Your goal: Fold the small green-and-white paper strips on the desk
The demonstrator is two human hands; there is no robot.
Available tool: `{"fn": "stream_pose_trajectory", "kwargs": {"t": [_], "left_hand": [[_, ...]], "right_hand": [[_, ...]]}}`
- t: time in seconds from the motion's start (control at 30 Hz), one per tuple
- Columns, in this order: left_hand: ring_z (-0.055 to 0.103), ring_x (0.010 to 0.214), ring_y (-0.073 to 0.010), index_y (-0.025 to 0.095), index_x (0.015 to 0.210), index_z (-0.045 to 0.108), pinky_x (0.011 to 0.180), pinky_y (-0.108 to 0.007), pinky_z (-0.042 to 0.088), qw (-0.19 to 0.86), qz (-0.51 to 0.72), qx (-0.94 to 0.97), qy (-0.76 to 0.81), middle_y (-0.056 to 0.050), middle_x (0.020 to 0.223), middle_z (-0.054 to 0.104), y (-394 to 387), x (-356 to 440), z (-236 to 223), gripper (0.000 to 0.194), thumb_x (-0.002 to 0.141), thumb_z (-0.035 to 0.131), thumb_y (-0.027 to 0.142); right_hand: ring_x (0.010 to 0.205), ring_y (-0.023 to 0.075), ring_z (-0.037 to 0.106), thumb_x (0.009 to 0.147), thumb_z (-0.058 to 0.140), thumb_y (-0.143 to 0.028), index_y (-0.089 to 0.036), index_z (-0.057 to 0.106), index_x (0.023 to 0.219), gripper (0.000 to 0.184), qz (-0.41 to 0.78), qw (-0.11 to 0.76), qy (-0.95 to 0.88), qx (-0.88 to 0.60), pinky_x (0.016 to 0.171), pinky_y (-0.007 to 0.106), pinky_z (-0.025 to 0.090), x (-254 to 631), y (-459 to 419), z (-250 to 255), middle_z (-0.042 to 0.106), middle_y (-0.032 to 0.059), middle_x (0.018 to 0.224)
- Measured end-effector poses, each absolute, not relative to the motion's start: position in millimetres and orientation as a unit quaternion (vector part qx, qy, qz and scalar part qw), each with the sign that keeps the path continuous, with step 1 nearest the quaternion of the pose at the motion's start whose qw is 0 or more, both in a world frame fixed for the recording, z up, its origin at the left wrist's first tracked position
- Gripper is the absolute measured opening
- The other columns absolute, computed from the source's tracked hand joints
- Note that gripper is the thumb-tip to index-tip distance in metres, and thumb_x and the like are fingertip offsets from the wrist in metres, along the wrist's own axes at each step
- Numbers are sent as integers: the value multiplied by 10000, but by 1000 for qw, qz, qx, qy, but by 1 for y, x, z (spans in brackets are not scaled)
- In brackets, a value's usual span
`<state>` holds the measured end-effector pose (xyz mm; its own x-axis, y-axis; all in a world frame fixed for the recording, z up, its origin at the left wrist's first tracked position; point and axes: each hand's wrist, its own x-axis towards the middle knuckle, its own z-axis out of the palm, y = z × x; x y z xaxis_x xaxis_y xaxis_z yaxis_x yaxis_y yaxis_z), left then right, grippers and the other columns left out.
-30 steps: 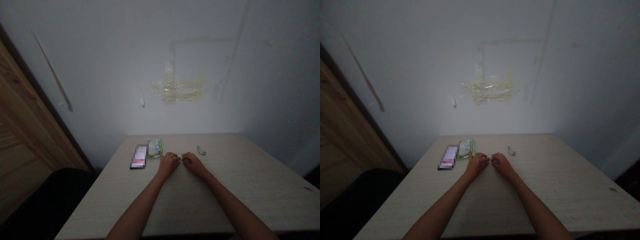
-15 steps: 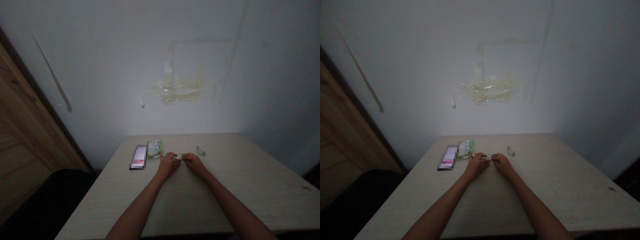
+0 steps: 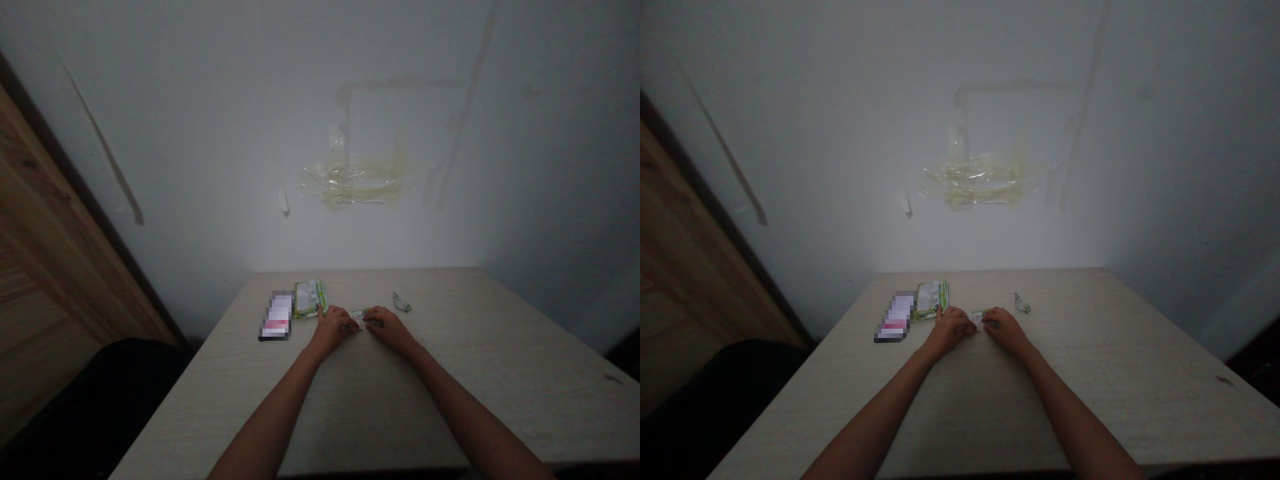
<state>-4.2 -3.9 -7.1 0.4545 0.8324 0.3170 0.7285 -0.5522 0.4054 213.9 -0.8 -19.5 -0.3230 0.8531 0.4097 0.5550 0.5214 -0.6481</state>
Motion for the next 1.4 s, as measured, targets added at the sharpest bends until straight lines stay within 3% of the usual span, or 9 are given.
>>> {"fn": "stream_pose_trajectory", "kwargs": {"t": [0.17,0.53,0.77,1.03,1.4], "left_hand": [[495,1131,-227,404,983,730,1107,-685,28,97,228,861,445,2,1040,657,-5,-4,-7,154,853,660,361],[480,1118,-225,399,973,747,1128,-608,80,88,211,872,433,0,1022,650,-2,-4,-9,156,852,664,345],[500,1129,-229,376,954,749,1128,-631,37,108,213,865,441,-3,1009,691,0,-7,-8,147,826,688,339],[558,1165,-239,359,970,757,1164,-618,38,156,258,825,477,-37,1145,692,5,-15,-5,160,831,677,352],[572,1098,-221,354,1087,697,1134,-657,-33,130,314,799,495,-5,1033,722,0,6,-2,238,856,645,338]], "right_hand": [[992,221,628,773,635,-137,-198,739,934,201,202,370,-791,-443,941,383,473,214,-1,-18,704,90,1012],[1001,222,622,776,656,-150,-204,746,942,196,210,370,-787,-447,946,384,473,214,-2,-19,700,84,1020],[978,219,617,768,694,-189,-203,740,922,161,198,385,-783,-447,925,377,473,212,-2,-24,693,75,994],[949,217,617,757,695,-182,-196,733,885,134,183,389,-786,-445,899,369,480,210,0,-25,686,73,967],[973,209,623,771,692,-191,-210,732,903,139,179,394,-791,-432,917,365,481,211,-1,-26,686,67,999]]}}
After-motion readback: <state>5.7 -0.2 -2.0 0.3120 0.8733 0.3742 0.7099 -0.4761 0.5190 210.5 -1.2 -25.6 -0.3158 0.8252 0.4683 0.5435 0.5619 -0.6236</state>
